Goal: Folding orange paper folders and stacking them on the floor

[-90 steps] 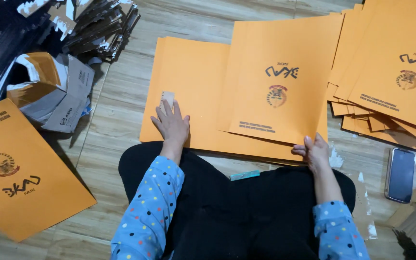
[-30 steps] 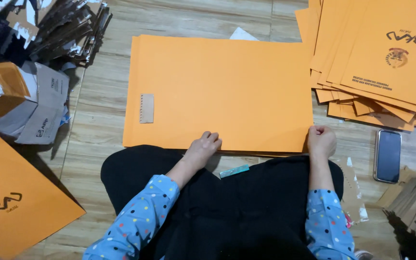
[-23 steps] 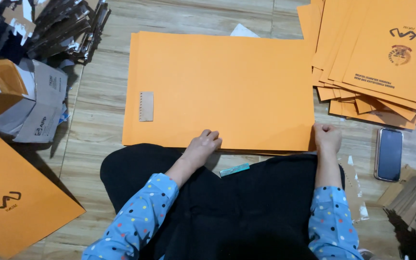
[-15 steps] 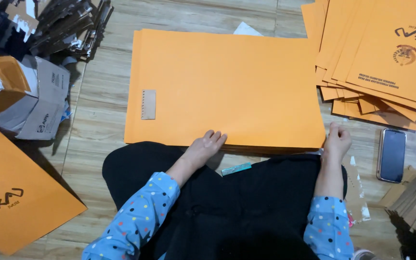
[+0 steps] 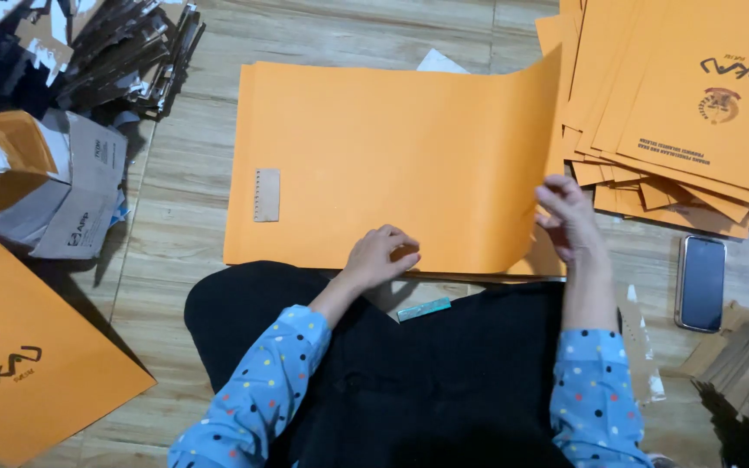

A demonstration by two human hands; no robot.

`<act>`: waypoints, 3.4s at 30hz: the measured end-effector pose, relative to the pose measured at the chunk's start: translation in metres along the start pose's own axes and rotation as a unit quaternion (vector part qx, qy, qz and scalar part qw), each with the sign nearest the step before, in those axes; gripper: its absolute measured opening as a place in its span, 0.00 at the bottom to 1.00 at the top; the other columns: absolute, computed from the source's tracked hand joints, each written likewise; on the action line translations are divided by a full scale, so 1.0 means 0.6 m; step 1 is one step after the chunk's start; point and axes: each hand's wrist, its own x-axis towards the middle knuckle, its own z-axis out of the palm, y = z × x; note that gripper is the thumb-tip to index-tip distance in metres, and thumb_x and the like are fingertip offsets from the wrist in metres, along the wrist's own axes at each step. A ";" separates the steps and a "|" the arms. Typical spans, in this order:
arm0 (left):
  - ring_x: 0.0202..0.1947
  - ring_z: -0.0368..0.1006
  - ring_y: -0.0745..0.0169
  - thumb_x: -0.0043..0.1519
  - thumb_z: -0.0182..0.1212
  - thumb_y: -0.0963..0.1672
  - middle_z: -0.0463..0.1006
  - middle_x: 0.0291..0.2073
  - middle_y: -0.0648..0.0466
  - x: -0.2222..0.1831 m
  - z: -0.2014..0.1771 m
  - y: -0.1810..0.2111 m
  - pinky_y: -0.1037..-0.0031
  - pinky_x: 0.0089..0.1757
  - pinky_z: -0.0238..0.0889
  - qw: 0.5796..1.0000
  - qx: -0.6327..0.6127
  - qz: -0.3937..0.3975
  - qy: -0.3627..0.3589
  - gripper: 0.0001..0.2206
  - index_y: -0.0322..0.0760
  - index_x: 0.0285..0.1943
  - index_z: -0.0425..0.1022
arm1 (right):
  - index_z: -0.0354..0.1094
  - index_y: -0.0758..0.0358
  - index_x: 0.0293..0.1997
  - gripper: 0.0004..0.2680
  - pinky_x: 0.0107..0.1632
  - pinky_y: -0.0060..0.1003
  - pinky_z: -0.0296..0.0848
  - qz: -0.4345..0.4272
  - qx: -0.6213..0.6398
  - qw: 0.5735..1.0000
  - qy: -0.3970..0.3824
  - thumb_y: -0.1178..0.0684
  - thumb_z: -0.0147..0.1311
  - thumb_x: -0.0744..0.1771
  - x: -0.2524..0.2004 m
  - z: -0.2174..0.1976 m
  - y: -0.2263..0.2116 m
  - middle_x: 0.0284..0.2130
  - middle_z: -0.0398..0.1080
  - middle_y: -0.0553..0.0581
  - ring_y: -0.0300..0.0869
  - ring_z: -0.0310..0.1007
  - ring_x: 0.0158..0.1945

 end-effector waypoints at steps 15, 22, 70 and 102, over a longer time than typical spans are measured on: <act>0.46 0.64 0.70 0.54 0.62 0.53 0.71 0.43 0.62 0.110 0.069 -0.013 0.66 0.48 0.54 0.823 -0.556 -0.108 0.038 0.16 0.52 0.48 0.73 | 0.37 0.63 0.64 0.40 0.63 0.59 0.37 -0.147 -0.400 0.899 -0.102 0.43 0.66 0.52 -0.108 0.207 -0.046 0.57 0.39 0.70 0.67 0.35 0.63; 0.43 0.66 0.71 0.53 0.64 0.51 0.72 0.40 0.61 0.118 0.082 -0.015 0.71 0.46 0.58 0.814 -0.568 -0.102 0.061 0.15 0.48 0.45 0.74 | 0.36 0.60 0.65 0.41 0.63 0.57 0.36 -0.141 -0.402 0.900 -0.094 0.43 0.66 0.52 -0.100 0.204 -0.034 0.58 0.38 0.69 0.64 0.36 0.64; 0.33 0.66 0.75 0.51 0.66 0.51 0.74 0.29 0.61 0.120 0.104 0.025 0.84 0.36 0.62 0.797 -0.589 -0.094 0.093 0.10 0.48 0.37 0.76 | 0.39 0.61 0.65 0.36 0.59 0.63 0.44 -0.101 -0.338 0.923 -0.151 0.47 0.63 0.55 -0.098 0.170 -0.059 0.58 0.40 0.71 0.64 0.37 0.64; 0.47 0.56 0.41 0.40 0.61 0.43 0.59 0.54 0.51 0.038 -0.132 -0.106 0.56 0.41 0.58 0.958 0.244 -0.079 0.127 0.27 0.48 0.52 0.61 | 0.65 0.65 0.36 0.13 0.35 0.48 0.64 0.061 -0.671 0.738 0.033 0.44 0.53 0.62 0.051 0.031 -0.088 0.32 0.69 0.65 0.56 0.67 0.37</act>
